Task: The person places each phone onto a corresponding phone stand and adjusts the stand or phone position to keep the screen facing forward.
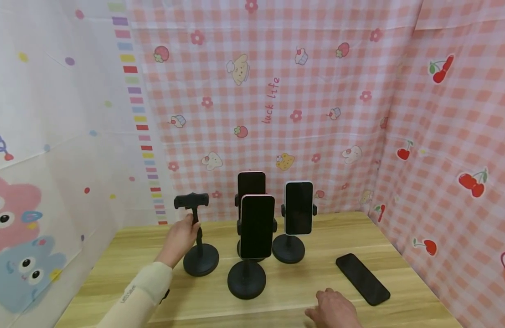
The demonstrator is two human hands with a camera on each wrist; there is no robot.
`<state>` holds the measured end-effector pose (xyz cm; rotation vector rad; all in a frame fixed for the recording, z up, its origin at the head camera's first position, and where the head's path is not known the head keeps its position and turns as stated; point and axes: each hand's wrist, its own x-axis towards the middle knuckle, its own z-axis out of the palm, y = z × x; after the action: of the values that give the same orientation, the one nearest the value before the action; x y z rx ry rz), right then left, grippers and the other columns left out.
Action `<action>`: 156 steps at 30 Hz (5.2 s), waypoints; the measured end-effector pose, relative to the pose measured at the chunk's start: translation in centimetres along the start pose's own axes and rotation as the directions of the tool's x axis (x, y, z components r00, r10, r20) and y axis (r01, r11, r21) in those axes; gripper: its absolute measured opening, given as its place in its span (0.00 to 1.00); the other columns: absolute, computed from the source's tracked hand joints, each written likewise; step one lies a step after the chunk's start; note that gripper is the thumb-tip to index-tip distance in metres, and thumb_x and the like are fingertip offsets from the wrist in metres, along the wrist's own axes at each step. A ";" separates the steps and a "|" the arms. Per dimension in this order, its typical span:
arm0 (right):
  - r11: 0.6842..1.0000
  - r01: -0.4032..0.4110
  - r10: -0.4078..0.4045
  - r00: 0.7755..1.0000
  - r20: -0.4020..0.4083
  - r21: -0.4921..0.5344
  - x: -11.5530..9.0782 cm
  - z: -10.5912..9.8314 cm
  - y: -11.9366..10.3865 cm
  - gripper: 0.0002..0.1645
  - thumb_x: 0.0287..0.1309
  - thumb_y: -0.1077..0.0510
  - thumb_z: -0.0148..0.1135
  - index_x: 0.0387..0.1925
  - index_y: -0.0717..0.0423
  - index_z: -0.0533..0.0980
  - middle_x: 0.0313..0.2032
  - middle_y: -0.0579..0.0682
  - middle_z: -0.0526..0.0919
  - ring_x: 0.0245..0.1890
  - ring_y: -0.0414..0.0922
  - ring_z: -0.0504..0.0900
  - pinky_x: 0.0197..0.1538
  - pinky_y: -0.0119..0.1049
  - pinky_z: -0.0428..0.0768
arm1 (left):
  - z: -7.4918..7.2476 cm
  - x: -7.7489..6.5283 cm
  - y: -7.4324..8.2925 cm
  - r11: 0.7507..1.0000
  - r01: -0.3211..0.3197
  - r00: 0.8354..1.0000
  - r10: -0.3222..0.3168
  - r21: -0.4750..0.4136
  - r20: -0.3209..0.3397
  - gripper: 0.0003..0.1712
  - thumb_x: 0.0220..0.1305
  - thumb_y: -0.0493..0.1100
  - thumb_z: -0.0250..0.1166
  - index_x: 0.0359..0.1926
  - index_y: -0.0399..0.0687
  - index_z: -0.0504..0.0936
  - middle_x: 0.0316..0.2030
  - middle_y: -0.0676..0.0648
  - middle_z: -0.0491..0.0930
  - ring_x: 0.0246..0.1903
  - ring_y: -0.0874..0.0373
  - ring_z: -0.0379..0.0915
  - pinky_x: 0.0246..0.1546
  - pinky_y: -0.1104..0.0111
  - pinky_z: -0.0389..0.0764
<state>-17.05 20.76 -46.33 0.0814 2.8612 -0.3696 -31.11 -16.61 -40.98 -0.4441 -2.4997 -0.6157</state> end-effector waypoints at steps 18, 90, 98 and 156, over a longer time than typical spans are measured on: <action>1.000 -0.013 0.013 0.999 0.040 0.002 0.4 -0.3 0.6 0.30 0.50 0.40 0.67 0.40 0.63 0.78 0.33 0.54 0.78 0.32 0.50 0.75 0.41 0.53 0.79 | 0.5 -0.9 1.6 0.999 -0.013 1.000 0.013 -0.031 -0.018 0.06 0.64 0.35 0.61 0.31 0.38 0.74 0.18 0.42 0.77 0.17 0.52 0.70 0.19 0.57 0.74; 0.996 -0.082 0.084 0.995 -0.058 0.028 4.7 -3.4 13.6 0.51 0.45 0.28 0.62 0.42 0.76 0.77 0.34 0.66 0.76 0.34 0.58 0.75 0.36 0.60 0.77 | 0.3 -1.3 0.4 0.989 0.127 0.990 -0.131 0.081 0.043 0.11 0.67 0.43 0.59 0.34 0.38 0.73 0.18 0.44 0.75 0.15 0.52 0.70 0.14 0.59 0.73; 0.990 -0.141 0.142 0.990 -0.025 0.023 5.5 -3.0 14.5 0.55 0.41 0.26 0.64 0.45 0.76 0.75 0.35 0.69 0.73 0.34 0.59 0.74 0.35 0.60 0.77 | 0.4 -1.4 0.3 0.990 0.117 0.992 -0.119 0.075 0.034 0.10 0.68 0.42 0.59 0.36 0.38 0.73 0.19 0.42 0.78 0.15 0.52 0.71 0.14 0.59 0.74; 0.989 -0.123 0.131 0.985 -0.111 0.079 3.7 -1.7 10.8 0.40 0.39 0.30 0.63 0.27 0.67 0.77 0.23 0.55 0.80 0.23 0.49 0.75 0.27 0.48 0.76 | 0.5 -1.7 -0.1 0.991 0.119 0.991 -0.122 0.060 0.052 0.10 0.67 0.43 0.59 0.33 0.41 0.73 0.17 0.45 0.76 0.14 0.56 0.68 0.13 0.63 0.72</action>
<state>-20.06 31.69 -48.34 0.3075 2.9363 -0.4550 -29.99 -16.79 -42.30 -0.2942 -2.6051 -0.5840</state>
